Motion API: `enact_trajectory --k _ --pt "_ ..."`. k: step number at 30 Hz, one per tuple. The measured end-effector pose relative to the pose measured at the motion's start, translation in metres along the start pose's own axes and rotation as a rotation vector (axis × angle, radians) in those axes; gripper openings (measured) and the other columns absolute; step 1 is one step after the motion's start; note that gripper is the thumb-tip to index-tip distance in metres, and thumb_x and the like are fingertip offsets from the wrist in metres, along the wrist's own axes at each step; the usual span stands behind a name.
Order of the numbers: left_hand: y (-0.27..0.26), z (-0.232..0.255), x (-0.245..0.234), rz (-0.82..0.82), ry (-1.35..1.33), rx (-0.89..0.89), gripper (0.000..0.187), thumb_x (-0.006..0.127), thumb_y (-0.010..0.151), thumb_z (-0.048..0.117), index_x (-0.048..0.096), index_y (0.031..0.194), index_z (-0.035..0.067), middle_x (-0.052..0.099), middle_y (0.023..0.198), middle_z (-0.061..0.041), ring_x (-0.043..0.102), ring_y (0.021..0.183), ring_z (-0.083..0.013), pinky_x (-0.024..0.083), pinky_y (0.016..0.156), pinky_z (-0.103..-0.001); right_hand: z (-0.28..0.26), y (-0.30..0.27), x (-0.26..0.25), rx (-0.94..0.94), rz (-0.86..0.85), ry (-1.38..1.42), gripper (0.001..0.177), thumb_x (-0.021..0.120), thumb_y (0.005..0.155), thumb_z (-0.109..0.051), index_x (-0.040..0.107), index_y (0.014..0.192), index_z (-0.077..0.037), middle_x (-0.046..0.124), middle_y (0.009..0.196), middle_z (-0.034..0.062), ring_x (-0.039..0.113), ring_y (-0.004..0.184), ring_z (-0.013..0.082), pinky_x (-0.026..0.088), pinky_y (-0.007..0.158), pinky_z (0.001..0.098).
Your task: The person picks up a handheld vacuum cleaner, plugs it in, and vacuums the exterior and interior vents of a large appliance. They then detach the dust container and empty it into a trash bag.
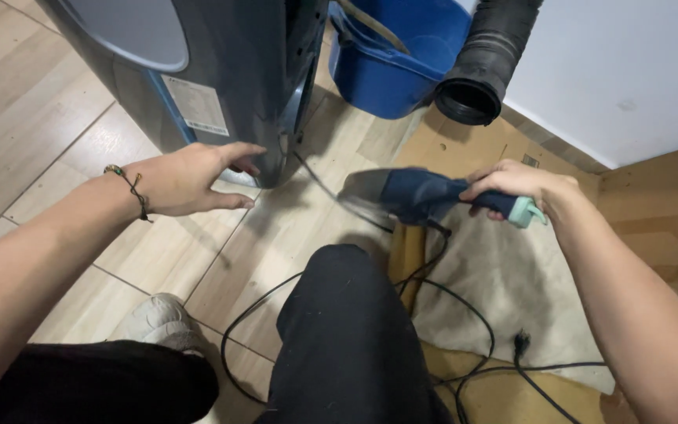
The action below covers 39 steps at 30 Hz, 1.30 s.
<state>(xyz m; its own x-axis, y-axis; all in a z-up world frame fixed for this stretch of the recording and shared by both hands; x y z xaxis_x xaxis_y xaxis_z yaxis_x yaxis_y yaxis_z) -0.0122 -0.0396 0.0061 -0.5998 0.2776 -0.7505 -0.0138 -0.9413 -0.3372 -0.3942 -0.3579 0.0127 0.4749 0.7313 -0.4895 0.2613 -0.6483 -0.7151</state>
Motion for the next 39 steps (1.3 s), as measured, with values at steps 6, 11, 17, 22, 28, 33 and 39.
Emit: enact_trajectory --k 6,11,17,22,28,33,39 --pt "-0.014 0.015 -0.006 0.004 -0.021 -0.022 0.076 0.071 0.087 0.036 0.039 0.152 0.012 0.070 0.133 -0.008 0.061 0.130 -0.0322 0.048 0.112 -0.050 0.009 -0.057 0.008 -0.061 0.079 -0.096 0.035 0.078 0.073 0.000 0.078 0.108 0.006 0.069 0.077 0.0352 0.061 0.050 0.0410 0.051 0.046 0.0518" --pt "-0.019 0.010 -0.002 0.054 0.029 -0.030 0.080 0.075 0.084 0.037 0.040 0.152 0.013 0.069 0.133 -0.007 0.067 0.122 -0.0281 0.054 0.104 -0.046 0.034 -0.070 0.029 0.108 -0.012 0.042 0.054 0.076 0.078 0.004 0.068 0.131 0.012 0.068 0.078 0.0353 0.053 0.047 0.0338 0.043 0.040 0.0413" --pt "-0.018 0.011 -0.004 -0.020 -0.018 -0.090 0.077 0.072 0.087 0.034 0.038 0.153 0.013 0.070 0.134 -0.007 0.061 0.131 -0.0322 0.047 0.114 -0.050 0.065 -0.038 0.065 0.103 0.016 0.198 0.053 0.079 0.080 -0.010 0.069 0.129 0.004 0.065 0.084 0.0282 0.063 0.063 0.0332 0.053 0.048 0.0405" --pt "-0.021 0.005 -0.006 -0.010 0.000 -0.117 0.078 0.073 0.086 0.037 0.038 0.153 0.018 0.070 0.135 -0.001 0.060 0.132 -0.0278 0.047 0.114 -0.048 0.040 -0.042 0.052 0.045 0.013 0.114 0.046 0.081 0.079 -0.005 0.071 0.122 0.008 0.064 0.080 0.0322 0.063 0.056 0.0390 0.051 0.044 0.0497" --pt "-0.024 0.006 -0.003 -0.021 -0.021 -0.127 0.075 0.071 0.087 0.035 0.039 0.153 0.015 0.070 0.136 -0.006 0.059 0.133 -0.0317 0.045 0.116 -0.050 0.030 -0.050 0.052 0.099 0.011 0.020 0.068 0.080 0.073 -0.004 0.061 0.137 0.009 0.068 0.084 0.0406 0.062 0.054 0.0397 0.051 0.046 0.0476" --pt "-0.020 0.005 -0.005 -0.026 0.001 -0.128 0.073 0.070 0.088 0.037 0.040 0.152 0.017 0.070 0.135 -0.004 0.059 0.133 -0.0300 0.046 0.116 -0.049 0.032 -0.027 0.097 -0.020 -0.009 0.234 0.055 0.082 0.076 -0.004 0.067 0.127 0.008 0.067 0.084 0.0337 0.064 0.055 0.0382 0.054 0.045 0.0479" --pt "-0.027 0.018 -0.007 -0.021 -0.021 -0.064 0.074 0.068 0.088 0.038 0.038 0.151 0.014 0.070 0.134 -0.010 0.060 0.130 -0.0354 0.046 0.114 -0.053 0.047 -0.011 0.060 -0.111 0.146 0.356 0.045 0.085 0.072 -0.008 0.072 0.114 0.004 0.066 0.080 0.0297 0.064 0.057 0.0358 0.055 0.043 0.0463"
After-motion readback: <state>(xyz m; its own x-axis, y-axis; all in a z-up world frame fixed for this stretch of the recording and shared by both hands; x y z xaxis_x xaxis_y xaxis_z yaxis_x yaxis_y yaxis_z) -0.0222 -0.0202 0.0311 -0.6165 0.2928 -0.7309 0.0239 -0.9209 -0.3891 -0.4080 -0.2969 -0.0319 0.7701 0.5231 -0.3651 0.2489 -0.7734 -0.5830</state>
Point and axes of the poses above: each hand's wrist, its own y-axis towards the middle knuckle, its own x-axis out of the palm, z = x × y, the point moved 1 cm from there along y, towards the middle knuckle
